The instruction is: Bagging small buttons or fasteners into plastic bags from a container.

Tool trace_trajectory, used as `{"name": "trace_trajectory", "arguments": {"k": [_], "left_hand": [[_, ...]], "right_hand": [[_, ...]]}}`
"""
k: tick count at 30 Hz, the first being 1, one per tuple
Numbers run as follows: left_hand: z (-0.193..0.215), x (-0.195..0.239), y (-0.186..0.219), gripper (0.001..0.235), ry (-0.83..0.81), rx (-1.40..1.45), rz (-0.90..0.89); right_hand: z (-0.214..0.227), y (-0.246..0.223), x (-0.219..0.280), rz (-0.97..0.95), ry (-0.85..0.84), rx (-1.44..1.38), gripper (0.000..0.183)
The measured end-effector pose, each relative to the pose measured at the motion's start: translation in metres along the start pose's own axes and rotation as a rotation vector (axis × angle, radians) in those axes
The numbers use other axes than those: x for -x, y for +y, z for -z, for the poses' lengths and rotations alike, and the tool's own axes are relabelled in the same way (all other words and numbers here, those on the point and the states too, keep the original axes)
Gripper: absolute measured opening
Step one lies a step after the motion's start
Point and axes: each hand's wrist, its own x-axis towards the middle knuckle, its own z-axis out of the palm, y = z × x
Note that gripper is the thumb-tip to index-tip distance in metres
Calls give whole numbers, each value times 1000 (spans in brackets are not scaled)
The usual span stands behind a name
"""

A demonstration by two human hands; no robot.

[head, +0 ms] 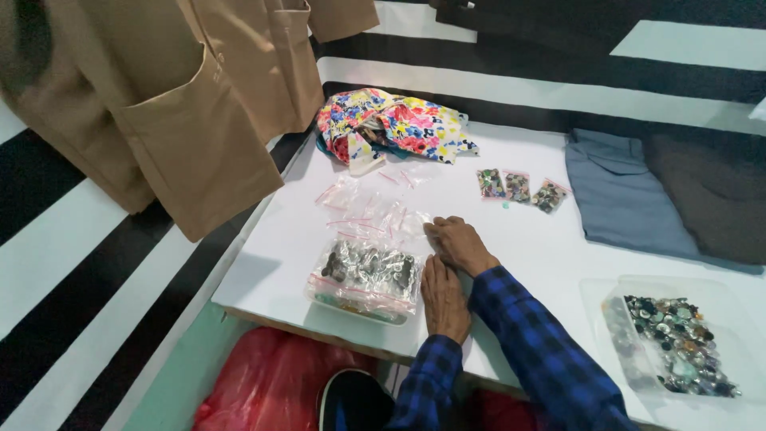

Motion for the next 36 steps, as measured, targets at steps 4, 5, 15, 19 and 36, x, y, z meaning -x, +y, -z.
{"name": "trace_trajectory", "arguments": {"k": [4,5,15,19,36], "left_hand": [[24,1,12,57,-9,-31,-12],[29,0,14,60,-26,-17,6],[28,-2,19,58,151,89,70],[43,-2,30,68,215,59,52],[19,1,21,11,561,96,-80]], "right_hand": [[13,-6,15,-11,0,-207,37],[16,-3,16,1,5,-198,31],[34,14,34,-116,33,-284,18],[77,1,52,-88,-49,-121,33],[159,-22,140,-74,390,-547,11]]}}
